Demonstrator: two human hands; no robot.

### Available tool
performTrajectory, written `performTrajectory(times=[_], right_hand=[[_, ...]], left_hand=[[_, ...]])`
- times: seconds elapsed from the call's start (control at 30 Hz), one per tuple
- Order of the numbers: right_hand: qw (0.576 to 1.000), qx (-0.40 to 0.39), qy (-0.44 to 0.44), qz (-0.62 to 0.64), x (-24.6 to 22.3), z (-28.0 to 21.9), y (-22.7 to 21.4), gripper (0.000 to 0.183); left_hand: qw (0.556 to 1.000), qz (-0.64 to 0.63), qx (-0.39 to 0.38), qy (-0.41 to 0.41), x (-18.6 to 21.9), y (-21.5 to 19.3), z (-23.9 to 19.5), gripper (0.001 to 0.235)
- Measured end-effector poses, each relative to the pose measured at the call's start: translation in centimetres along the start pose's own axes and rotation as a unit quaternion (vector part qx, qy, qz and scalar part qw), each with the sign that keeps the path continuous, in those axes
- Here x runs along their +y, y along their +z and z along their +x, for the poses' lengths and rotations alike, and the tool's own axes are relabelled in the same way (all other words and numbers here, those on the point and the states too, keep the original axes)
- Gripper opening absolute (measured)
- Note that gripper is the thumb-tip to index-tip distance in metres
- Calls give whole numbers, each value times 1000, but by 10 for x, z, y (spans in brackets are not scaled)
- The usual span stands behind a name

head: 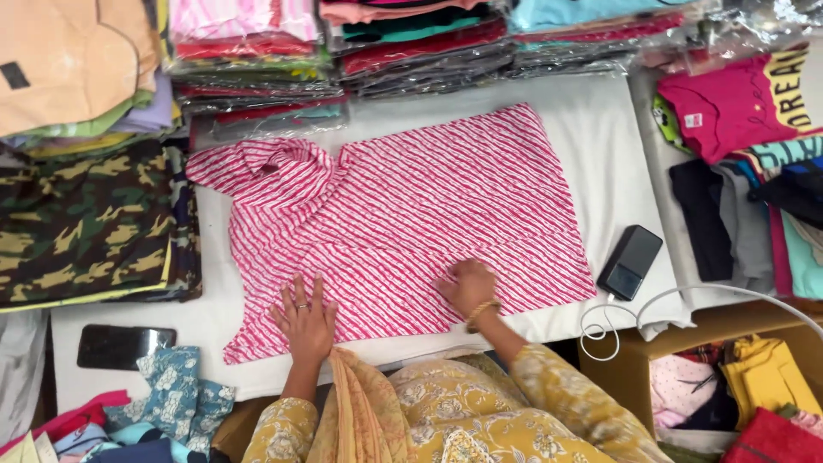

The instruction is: The person folds a pink and white striped shirt, a light blue polka-dot shirt, and a dark blue shirt on a white table. They smooth out each garment, fold the sleeves and sides, and then fold the shirts into neat rectangles before stacking them.

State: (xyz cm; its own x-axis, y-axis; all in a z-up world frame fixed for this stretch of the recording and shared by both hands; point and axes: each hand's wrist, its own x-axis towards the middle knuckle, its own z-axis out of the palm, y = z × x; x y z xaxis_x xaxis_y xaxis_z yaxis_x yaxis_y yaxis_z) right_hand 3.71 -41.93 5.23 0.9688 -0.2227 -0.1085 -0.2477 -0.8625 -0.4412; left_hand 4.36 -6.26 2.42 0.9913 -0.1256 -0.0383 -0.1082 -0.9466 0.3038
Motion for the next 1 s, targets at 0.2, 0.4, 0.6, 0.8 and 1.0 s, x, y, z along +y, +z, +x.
performTrajectory(times=[0.2, 0.4, 0.6, 0.8, 1.0], right_hand=[[997, -62, -23, 34, -30, 4, 19, 27], [998, -45, -42, 26, -19, 5, 18, 27], [976, 130, -169, 45, -38, -12, 16, 54], [980, -113, -143, -82, 47, 12, -5, 71], [989, 64, 103, -79, 163, 48, -50, 70]], left_hand=[[998, -1, -12, -59, 8, 5, 10, 65], [994, -8, -32, -104, 22, 5, 16, 69], [1000, 9, -7, -17, 70, 18, 23, 66], [991, 63, -115, 10, 69, 20, 50, 63], [998, 32, -1, -48, 54, 18, 61, 65]])
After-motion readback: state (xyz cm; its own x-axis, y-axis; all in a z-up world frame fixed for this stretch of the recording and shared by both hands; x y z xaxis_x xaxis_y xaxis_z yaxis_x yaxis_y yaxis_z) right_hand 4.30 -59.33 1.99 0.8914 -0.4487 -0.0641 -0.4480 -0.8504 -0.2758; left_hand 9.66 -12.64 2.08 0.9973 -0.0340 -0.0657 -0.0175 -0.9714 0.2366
